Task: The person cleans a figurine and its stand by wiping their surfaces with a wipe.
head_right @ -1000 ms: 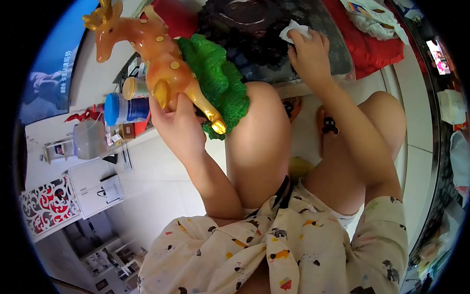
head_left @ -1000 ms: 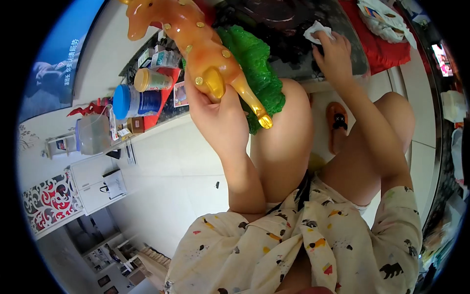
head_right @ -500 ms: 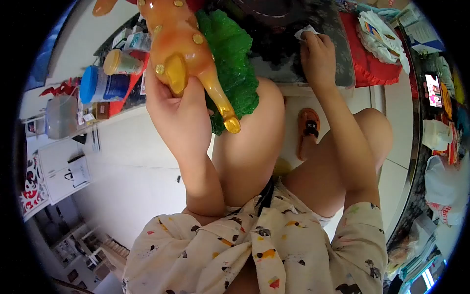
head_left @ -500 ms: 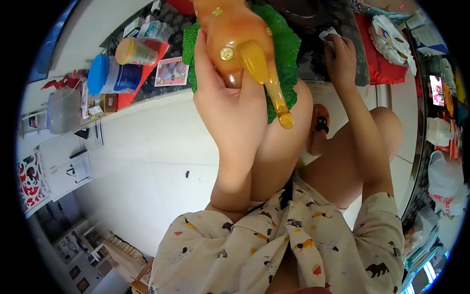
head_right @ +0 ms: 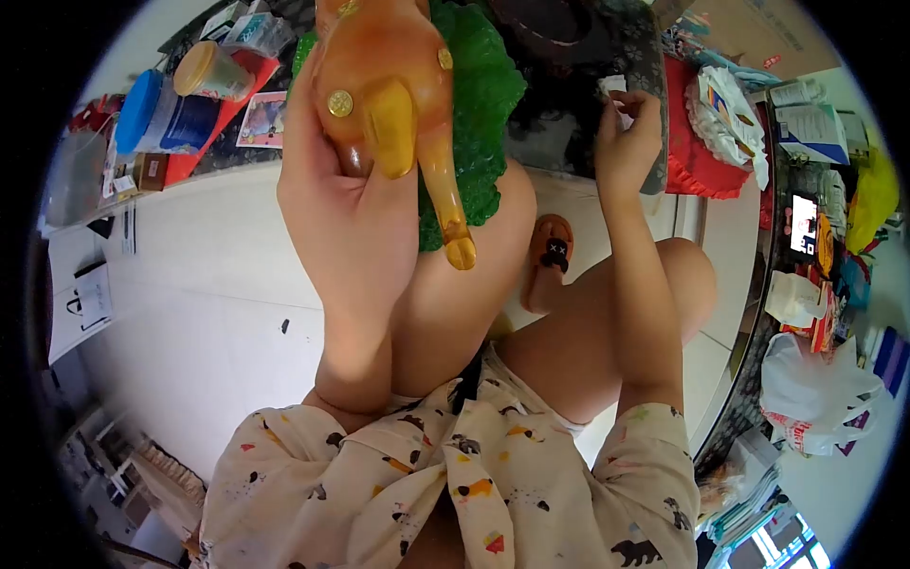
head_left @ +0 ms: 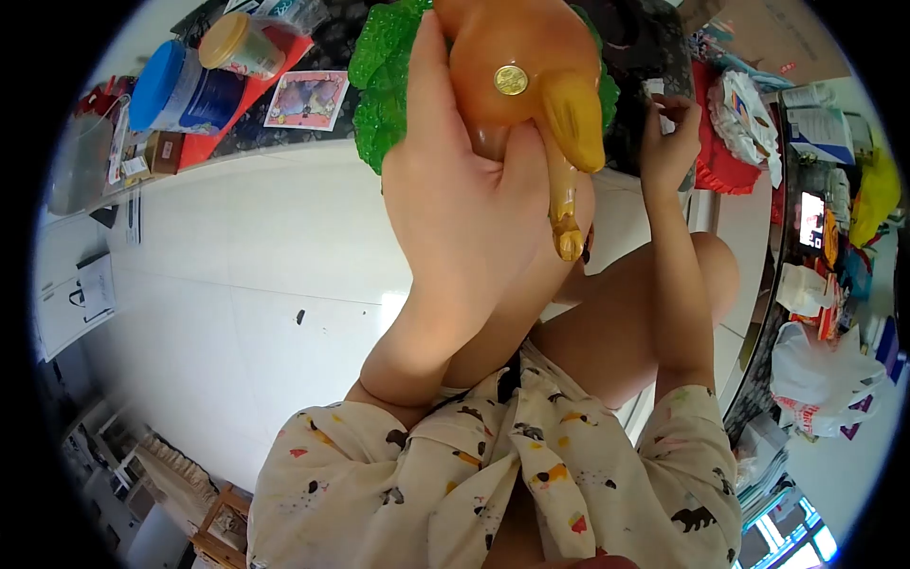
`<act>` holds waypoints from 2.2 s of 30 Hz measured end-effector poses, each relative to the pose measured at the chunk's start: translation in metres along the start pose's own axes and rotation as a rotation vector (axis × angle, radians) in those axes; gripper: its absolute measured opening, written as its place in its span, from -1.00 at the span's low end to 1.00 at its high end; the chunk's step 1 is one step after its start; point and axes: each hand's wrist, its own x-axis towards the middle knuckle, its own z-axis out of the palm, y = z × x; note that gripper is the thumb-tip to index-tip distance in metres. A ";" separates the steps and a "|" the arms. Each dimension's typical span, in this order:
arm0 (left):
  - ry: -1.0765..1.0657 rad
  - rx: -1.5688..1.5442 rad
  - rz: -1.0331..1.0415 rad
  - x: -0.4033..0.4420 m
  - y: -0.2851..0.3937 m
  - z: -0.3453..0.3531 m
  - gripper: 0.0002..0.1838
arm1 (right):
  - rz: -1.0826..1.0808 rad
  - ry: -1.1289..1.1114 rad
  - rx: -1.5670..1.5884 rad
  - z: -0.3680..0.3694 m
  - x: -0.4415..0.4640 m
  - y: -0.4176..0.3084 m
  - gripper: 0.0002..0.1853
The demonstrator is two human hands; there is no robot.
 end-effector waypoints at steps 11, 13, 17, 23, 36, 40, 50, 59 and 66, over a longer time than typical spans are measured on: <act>0.016 0.083 0.150 0.000 -0.026 -0.005 -0.35 | -0.268 -0.143 -0.303 0.002 -0.006 -0.003 -0.86; 0.024 0.102 0.126 0.000 -0.024 -0.004 -0.36 | -0.310 -0.135 -0.335 0.004 -0.006 -0.005 -0.86; 0.049 0.250 0.069 0.000 -0.011 0.000 -0.37 | -0.391 -0.119 -0.370 0.013 -0.005 -0.001 -0.84; 0.051 0.080 0.057 0.001 -0.015 0.003 -0.37 | -0.404 -0.140 -0.427 0.013 -0.003 -0.007 -0.83; -0.010 0.118 0.064 0.003 -0.021 -0.004 -0.37 | -0.094 -0.226 0.023 -0.006 0.015 0.008 -0.74; 0.049 0.176 -0.070 0.006 0.009 0.010 -0.38 | -0.180 -0.261 -0.185 -0.005 0.016 0.012 -0.81; 0.053 0.097 0.117 0.002 -0.031 0.001 -0.38 | -0.231 -0.202 -0.358 0.001 0.016 0.001 -0.87; -0.034 -0.095 0.089 0.000 -0.008 -0.003 -0.38 | -0.215 -0.177 -0.376 0.005 0.010 0.001 -0.86; 0.008 0.100 0.075 0.001 -0.018 -0.004 -0.38 | -0.118 -0.144 -0.320 0.006 0.006 0.003 -0.84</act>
